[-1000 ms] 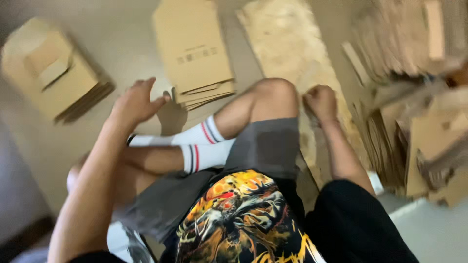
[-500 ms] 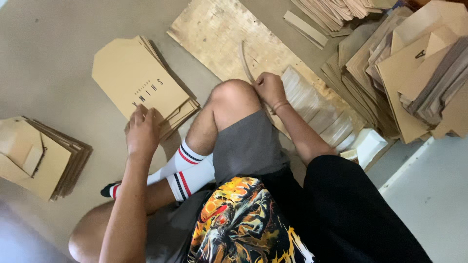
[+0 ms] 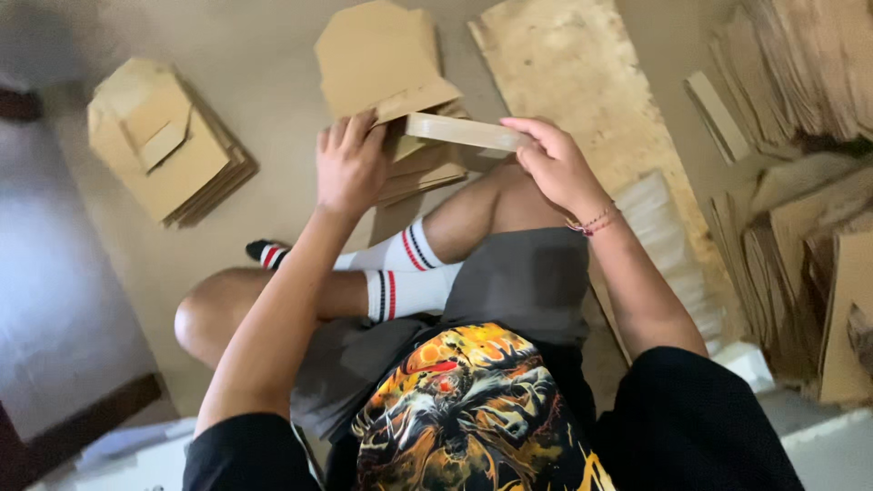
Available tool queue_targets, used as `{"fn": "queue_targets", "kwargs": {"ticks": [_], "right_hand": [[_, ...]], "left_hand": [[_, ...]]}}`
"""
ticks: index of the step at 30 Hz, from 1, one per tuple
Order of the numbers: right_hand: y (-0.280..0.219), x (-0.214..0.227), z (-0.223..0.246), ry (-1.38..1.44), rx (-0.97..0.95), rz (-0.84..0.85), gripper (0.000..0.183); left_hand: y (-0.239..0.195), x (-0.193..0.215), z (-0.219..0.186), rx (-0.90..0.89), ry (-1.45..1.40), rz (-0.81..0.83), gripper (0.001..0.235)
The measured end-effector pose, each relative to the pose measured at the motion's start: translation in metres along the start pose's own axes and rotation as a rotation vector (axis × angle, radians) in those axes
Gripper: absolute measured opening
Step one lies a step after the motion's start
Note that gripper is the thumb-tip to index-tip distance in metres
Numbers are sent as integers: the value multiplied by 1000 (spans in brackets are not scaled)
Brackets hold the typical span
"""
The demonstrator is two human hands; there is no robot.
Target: The person sits on the floor and repeatedly assembles flat cardboard pieces into small paper boxes. They fold the sides, insert a small cardboard piece to form the base, and place the completed boxes into a stack. The process is repeated continuously throughout the video.
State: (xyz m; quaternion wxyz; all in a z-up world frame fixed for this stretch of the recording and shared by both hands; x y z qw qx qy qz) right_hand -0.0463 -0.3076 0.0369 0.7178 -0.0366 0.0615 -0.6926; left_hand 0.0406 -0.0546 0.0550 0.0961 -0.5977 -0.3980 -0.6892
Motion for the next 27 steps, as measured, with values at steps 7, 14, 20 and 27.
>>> {"fn": "queue_targets", "kwargs": {"ticks": [7, 14, 20, 27], "right_hand": [[14, -84, 45, -1185, 263, 120, 21], [75, -133, -42, -1440, 217, 81, 21], [94, -104, -78, -1218, -596, 320, 30], [78, -134, -65, -1352, -221, 348, 21]], "left_hand": [[2, 10, -24, -39, 138, 24, 11], [6, 48, -49, -93, 66, 71, 17], [-40, -9, 4, 39, 153, 224, 7], [-79, -101, -40, -217, -115, 60, 12]]}}
Point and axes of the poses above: each hand's wrist, its own y-axis towards the middle knuckle, its own x-axis out of the back of the hand, z = x × y, the point moved 7 cm from there along y, towards the middle knuckle, and after that the axes turned 8 degrees about z, right-handed, at the moved point
